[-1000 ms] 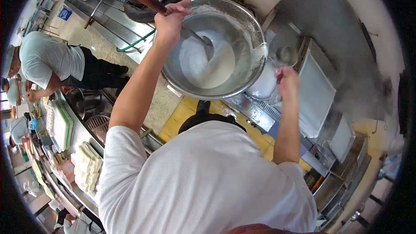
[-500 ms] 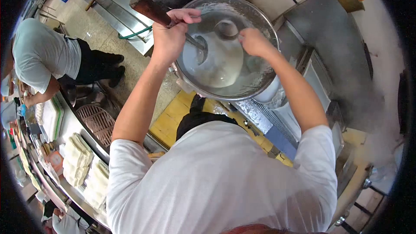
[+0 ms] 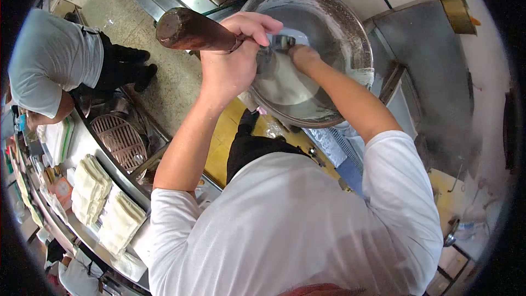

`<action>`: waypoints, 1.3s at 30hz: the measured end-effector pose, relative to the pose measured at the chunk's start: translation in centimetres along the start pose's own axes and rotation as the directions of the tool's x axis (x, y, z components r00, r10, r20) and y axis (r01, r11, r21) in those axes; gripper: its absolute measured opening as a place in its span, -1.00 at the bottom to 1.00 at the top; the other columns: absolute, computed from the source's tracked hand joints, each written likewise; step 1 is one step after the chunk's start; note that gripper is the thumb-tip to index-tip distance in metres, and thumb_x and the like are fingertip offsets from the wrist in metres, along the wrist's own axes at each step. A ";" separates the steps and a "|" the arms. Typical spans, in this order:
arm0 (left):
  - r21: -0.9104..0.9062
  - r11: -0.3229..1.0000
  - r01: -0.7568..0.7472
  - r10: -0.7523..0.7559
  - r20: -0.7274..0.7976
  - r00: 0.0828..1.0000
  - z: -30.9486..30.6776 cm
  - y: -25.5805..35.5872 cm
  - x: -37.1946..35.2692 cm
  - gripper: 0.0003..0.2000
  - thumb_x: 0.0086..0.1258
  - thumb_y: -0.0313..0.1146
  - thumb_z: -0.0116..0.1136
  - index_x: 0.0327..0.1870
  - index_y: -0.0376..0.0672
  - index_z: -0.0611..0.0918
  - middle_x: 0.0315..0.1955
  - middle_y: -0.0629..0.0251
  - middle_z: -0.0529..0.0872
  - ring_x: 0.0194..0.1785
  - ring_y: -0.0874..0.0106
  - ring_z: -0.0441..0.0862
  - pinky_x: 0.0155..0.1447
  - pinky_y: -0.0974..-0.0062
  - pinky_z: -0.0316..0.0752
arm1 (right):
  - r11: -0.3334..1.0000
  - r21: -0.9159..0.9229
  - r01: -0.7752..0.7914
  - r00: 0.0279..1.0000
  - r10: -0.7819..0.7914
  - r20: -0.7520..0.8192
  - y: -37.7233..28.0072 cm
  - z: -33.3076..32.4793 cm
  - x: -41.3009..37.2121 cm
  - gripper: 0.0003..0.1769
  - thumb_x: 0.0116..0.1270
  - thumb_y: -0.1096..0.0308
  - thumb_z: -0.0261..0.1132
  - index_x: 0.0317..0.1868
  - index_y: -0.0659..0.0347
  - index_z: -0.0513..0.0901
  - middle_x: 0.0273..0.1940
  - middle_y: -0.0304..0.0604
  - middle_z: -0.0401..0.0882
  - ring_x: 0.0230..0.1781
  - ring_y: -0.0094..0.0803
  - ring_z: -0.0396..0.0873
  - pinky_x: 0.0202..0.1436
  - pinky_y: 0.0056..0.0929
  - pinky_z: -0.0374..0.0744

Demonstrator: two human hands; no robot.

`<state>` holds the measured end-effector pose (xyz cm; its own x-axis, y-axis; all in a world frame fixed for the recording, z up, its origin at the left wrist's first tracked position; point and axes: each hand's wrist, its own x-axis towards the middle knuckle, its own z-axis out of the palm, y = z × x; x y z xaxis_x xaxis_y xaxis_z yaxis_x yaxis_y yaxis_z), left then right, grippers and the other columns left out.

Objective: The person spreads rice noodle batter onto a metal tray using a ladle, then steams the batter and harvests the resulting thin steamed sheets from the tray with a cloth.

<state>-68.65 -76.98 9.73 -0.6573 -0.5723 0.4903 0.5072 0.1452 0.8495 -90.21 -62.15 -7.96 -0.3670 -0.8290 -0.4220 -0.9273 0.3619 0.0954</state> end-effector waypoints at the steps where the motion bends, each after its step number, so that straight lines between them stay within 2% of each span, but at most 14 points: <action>1: -0.005 1.000 -0.021 0.021 0.000 1.000 0.0 0.0 0.0 -0.75 0.17 -0.87 -0.02 -0.40 -0.25 0.56 -0.19 0.14 0.80 -0.08 0.35 0.74 0.08 0.43 0.63 | 1.000 -0.003 -0.001 1.000 0.001 -0.002 -0.3 0.9 0.0 -0.71 0.41 0.45 0.10 0.02 0.28 0.68 0.09 0.06 0.69 0.07 -0.04 0.70 0.06 -0.05 0.68; 6: 0.045 0.998 -0.047 0.047 -0.001 0.999 0.1 0.2 0.6 -0.76 0.16 -0.86 -0.02 -0.43 -0.25 0.55 -0.19 0.16 0.80 -0.10 0.37 0.73 0.07 0.44 0.62 | 0.967 -0.058 0.246 0.925 -0.217 0.313 -4.3 -2.2 -1.6 -0.79 0.08 0.51 0.33 -0.24 0.33 0.75 -0.20 0.06 0.77 -0.12 -0.07 0.76 -0.08 -0.17 0.71; 7: 0.034 0.998 -0.047 0.047 -0.009 0.999 0.1 0.2 0.8 -0.76 0.15 -0.86 -0.03 -0.43 -0.25 0.55 -0.20 0.17 0.80 -0.10 0.38 0.73 0.07 0.45 0.61 | 0.967 -0.062 0.246 0.926 -0.216 0.308 -4.5 -1.3 -1.2 -0.79 0.08 0.51 0.33 -0.24 0.33 0.75 -0.20 0.06 0.77 -0.12 -0.07 0.76 -0.08 -0.17 0.71; 9: 0.021 1.000 -0.015 0.015 -0.015 1.000 0.2 0.2 1.0 -0.74 0.14 -0.88 -0.03 -0.42 -0.25 0.54 -0.17 0.12 0.79 -0.06 0.34 0.72 0.11 0.41 0.59 | 0.995 0.031 0.097 0.804 -0.097 0.587 -4.8 1.5 -0.5 -0.81 -0.06 0.51 0.39 -0.36 0.37 0.74 -0.38 0.06 0.75 -0.31 -0.06 0.77 -0.19 -0.20 0.72; 13: 0.002 0.998 0.063 -0.063 -0.029 0.998 0.3 -0.9 1.2 -0.74 0.14 -0.90 -0.03 -0.39 -0.25 0.54 -0.14 0.06 0.78 -0.01 0.29 0.72 0.14 0.37 0.57 | 0.940 0.340 -0.021 0.593 -0.262 0.761 -2.7 2.0 -1.6 -0.83 0.20 0.48 0.37 -0.20 0.31 0.76 -0.41 -0.08 0.72 -0.43 -0.30 0.68 -0.42 -0.35 0.59; 14: -0.001 0.998 0.056 -0.056 -0.016 0.998 0.3 -1.4 1.3 -0.74 0.14 -0.90 -0.03 -0.39 -0.25 0.54 -0.14 0.06 0.78 -0.01 0.29 0.72 0.14 0.37 0.57 | 0.939 0.343 -0.030 0.602 -0.257 0.756 -1.7 1.9 -2.2 -0.83 0.20 0.48 0.37 -0.20 0.31 0.76 -0.41 -0.08 0.72 -0.43 -0.30 0.68 -0.42 -0.35 0.59; 16: -0.068 0.994 0.091 -0.095 -0.064 0.993 0.6 -2.5 1.5 -0.75 0.14 -0.87 -0.07 -0.39 -0.28 0.56 -0.19 0.11 0.78 -0.05 0.37 0.72 0.11 0.46 0.60 | 0.574 0.646 -0.503 0.605 -0.299 0.738 -0.3 0.2 -4.2 -0.82 0.31 0.58 0.24 -0.10 0.32 0.70 -0.42 -0.17 0.67 -0.47 -0.39 0.59 -0.48 -0.41 0.51; 21: -0.042 0.982 0.184 -0.186 -0.049 0.981 -0.5 -3.5 1.6 -0.75 0.14 -0.85 0.00 -0.26 -0.30 0.59 -0.08 0.09 0.77 0.06 0.33 0.70 0.21 0.44 0.53 | 0.537 0.756 -0.374 0.708 -0.362 0.607 -0.3 -6.0 -9.3 -0.81 0.37 0.60 0.18 -0.06 0.33 0.66 -0.41 -0.21 0.62 -0.50 -0.46 0.50 -0.46 -0.43 0.46; 23: 0.210 0.969 0.126 -0.117 -0.057 0.992 -1.4 -4.2 1.4 -0.76 0.15 -0.80 0.07 -0.21 -0.29 0.61 0.02 0.09 0.74 0.13 0.29 0.68 0.25 0.43 0.50 | 0.539 0.774 -0.333 0.753 -0.342 0.562 0.2 -8.2 -11.1 -0.83 0.37 0.58 0.18 -0.09 0.33 0.66 -0.41 -0.21 0.62 -0.50 -0.49 0.48 -0.45 -0.45 0.44; 29: 0.292 0.882 0.370 -0.337 -0.158 0.928 -2.9 -4.2 -0.5 -0.61 0.23 -0.60 0.30 0.11 -0.29 0.58 0.33 0.04 0.49 0.26 0.30 0.56 0.19 0.41 0.56 | 0.408 0.870 -0.275 0.865 -0.290 0.409 3.0 -14.5 -18.0 -0.82 0.24 0.55 0.24 -0.15 0.35 0.67 -0.41 -0.26 0.61 -0.48 -0.58 0.47 -0.41 -0.52 0.44; 33: 0.353 0.881 0.315 -0.280 -0.148 0.948 -2.7 -4.1 -2.5 -0.51 0.39 -0.50 0.30 0.32 -0.32 0.45 0.34 0.06 0.47 0.19 0.34 0.61 0.19 0.42 0.55 | 0.318 0.906 -0.279 0.922 -0.175 0.345 6.0 -15.7 -23.3 -0.78 0.18 0.52 0.25 -0.15 0.36 0.67 -0.46 -0.31 0.58 -0.49 -0.63 0.46 -0.42 -0.57 0.41; 36: 0.163 0.948 0.274 -0.263 -0.088 0.961 -5.3 -8.0 -5.6 -0.44 0.47 -0.56 0.16 0.49 -0.27 0.33 0.05 0.30 0.59 -0.11 0.55 0.55 -0.05 0.59 0.48 | 0.137 0.940 -0.313 0.945 -0.051 0.322 8.1 -15.6 -27.7 -0.82 0.21 0.57 0.23 -0.16 0.34 0.64 -0.47 -0.34 0.54 -0.55 -0.64 0.42 -0.46 -0.60 0.36; 38: 0.251 0.942 0.224 -0.182 -0.182 0.966 -7.1 -10.7 -7.6 -0.54 0.64 -0.36 -0.01 0.48 -0.29 0.32 0.22 0.13 0.52 0.20 0.37 0.53 0.30 0.41 0.42 | 0.079 0.939 -0.335 0.942 0.025 0.334 9.7 -14.8 -30.8 -0.83 0.23 0.53 0.23 -0.17 0.33 0.65 -0.48 -0.35 0.55 -0.55 -0.65 0.41 -0.46 -0.60 0.35; 39: 0.101 0.929 0.355 -0.310 -0.312 0.898 -7.6 -11.2 -8.8 -0.55 0.70 -0.20 -0.10 0.42 -0.33 0.37 0.31 0.05 0.47 0.39 0.26 0.44 0.47 0.26 0.32 | 0.037 0.937 -0.347 0.936 0.072 0.344 10.6 -14.3 -32.5 -0.84 0.26 0.49 0.23 -0.19 0.32 0.66 -0.48 -0.36 0.56 -0.54 -0.67 0.40 -0.45 -0.61 0.35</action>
<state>-64.28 -79.71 -5.58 -0.5732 -0.8111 0.1165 0.1813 0.0131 0.9833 -89.10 -37.45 19.68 -0.3853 -0.6035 -0.6980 0.1621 0.7004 -0.6951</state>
